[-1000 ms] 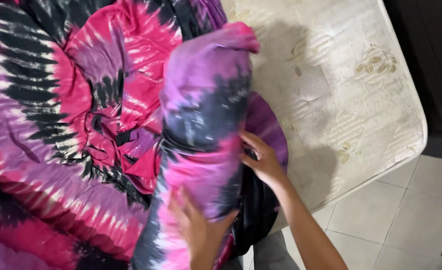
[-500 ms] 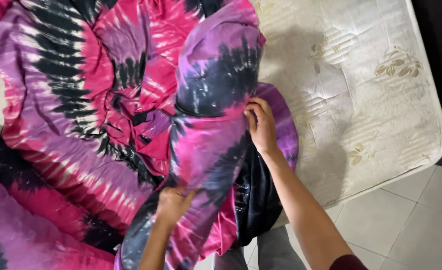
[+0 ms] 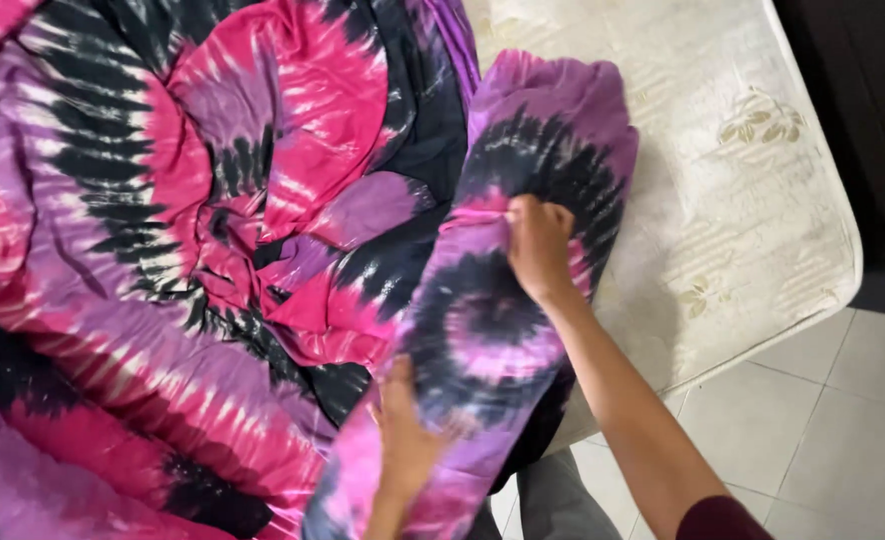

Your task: The person inserts a white pillow into a pink, black, and purple tie-dye pillowcase. They repeatedly push the pillow into the opening, adjust the fabric, and smooth the case over the pillow to ensure it is fully covered.

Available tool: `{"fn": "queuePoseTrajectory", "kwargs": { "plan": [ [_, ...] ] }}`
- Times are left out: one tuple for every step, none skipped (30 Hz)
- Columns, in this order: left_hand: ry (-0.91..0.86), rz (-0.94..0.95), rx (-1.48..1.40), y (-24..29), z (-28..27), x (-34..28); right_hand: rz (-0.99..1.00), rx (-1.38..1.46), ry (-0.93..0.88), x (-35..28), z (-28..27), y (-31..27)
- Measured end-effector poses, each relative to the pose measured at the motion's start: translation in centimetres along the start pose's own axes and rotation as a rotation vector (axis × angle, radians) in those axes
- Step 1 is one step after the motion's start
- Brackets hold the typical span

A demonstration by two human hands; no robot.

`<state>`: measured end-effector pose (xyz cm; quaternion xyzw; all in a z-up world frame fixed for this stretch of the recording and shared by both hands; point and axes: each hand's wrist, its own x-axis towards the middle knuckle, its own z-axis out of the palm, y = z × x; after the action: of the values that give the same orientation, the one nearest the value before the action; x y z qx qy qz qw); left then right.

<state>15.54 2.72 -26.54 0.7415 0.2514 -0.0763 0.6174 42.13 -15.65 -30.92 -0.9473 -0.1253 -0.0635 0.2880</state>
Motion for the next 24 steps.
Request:
{"fn": "queuePoseTrajectory", "kwargs": {
  "plan": [
    [-0.083, -0.008, 0.593, 0.0, 1.2, -0.6, -0.083, -0.030, -0.005, -0.1, 0.3, -0.7],
    [-0.166, -0.012, 1.186, 0.0, 2.3, -1.3, -0.167, -0.059, -0.010, -0.2, 0.6, -1.4],
    [-0.167, -0.019, 1.183, -2.2, 2.6, -0.8, -0.169, -0.059, -0.017, -0.1, 1.3, -2.3],
    [0.014, 0.094, 1.376, -4.4, 2.8, -0.4, 0.025, -0.054, -0.141, -0.1, 2.0, -3.3],
    [0.205, 0.212, 1.563, -6.5, 2.9, 0.1, 0.225, -0.047, -0.261, 0.0, 2.6, -4.2],
    [0.200, 0.211, 1.565, -7.6, 3.3, 0.6, 0.229, -0.046, -0.264, -3.3, 1.5, -7.9],
    [0.121, 0.188, 1.415, -8.9, 4.1, 2.3, 0.146, -0.077, -0.376, -5.8, 0.6, -11.1],
    [0.044, 0.167, 1.264, -10.1, 5.0, 3.9, 0.062, -0.109, -0.489, -8.4, -0.2, -14.4],
    [0.036, 0.158, 1.257, -12.5, 4.4, 3.9, 0.065, -0.115, -0.500, -10.7, 0.5, -14.0],
    [0.027, 0.207, 1.293, -14.9, 3.8, 3.9, -0.033, 0.014, -0.500, -12.9, 1.1, -13.6],
    [0.024, 0.265, 1.328, -17.3, 3.1, 4.3, -0.131, 0.142, -0.491, -15.0, 2.0, -13.2],
    [0.021, 0.264, 1.321, -14.6, 2.4, 3.4, -0.130, 0.135, -0.494, -12.5, 0.8, -12.6],
    [0.055, 0.269, 1.190, -11.7, 1.3, 3.0, 0.043, 0.370, -0.499, -9.7, -0.2, -12.3],
    [0.088, 0.274, 1.058, -8.8, 0.1, 2.6, 0.217, 0.604, -0.498, -6.9, -1.2, -12.0],
    [0.088, 0.278, 1.059, -7.3, 0.2, 2.8, 0.216, 0.604, -0.495, -6.6, -1.5, -9.3],
    [0.174, 0.311, 0.963, -5.8, 0.2, 3.1, 0.173, 0.498, -0.261, -6.3, -1.7, -6.7],
    [0.252, 0.345, 0.866, -4.3, 0.2, 3.3, 0.132, 0.387, -0.028, -6.2, -1.9, -4.1],
    [0.246, 0.349, 0.867, -4.6, -0.3, 3.5, 0.137, 0.385, -0.023, -6.4, -3.6, -2.9],
    [0.233, 0.294, 0.899, -4.9, -0.4, 3.6, 0.203, 0.329, -0.072, -6.6, -5.4, -1.6],
    [0.219, 0.240, 0.931, -5.3, -0.5, 3.6, 0.269, 0.273, -0.121, -6.8, -7.2, -0.2],
    [0.222, 0.234, 0.928, -5.4, -0.1, 2.8, 0.265, 0.272, -0.127, -7.0, -6.8, 0.5],
    [0.269, 0.211, 0.946, -5.6, 0.3, 2.0, 0.283, 0.325, -0.100, -7.2, -6.4, 1.3],
    [0.312, 0.186, 0.968, -5.8, 0.6, 1.0, 0.306, 0.379, -0.073, -7.7, -5.9, 2.1],
    [0.311, 0.179, 0.969, -5.3, 1.2, 0.0, 0.308, 0.379, -0.080, -7.4, -5.3, 2.1]
  ]
}}
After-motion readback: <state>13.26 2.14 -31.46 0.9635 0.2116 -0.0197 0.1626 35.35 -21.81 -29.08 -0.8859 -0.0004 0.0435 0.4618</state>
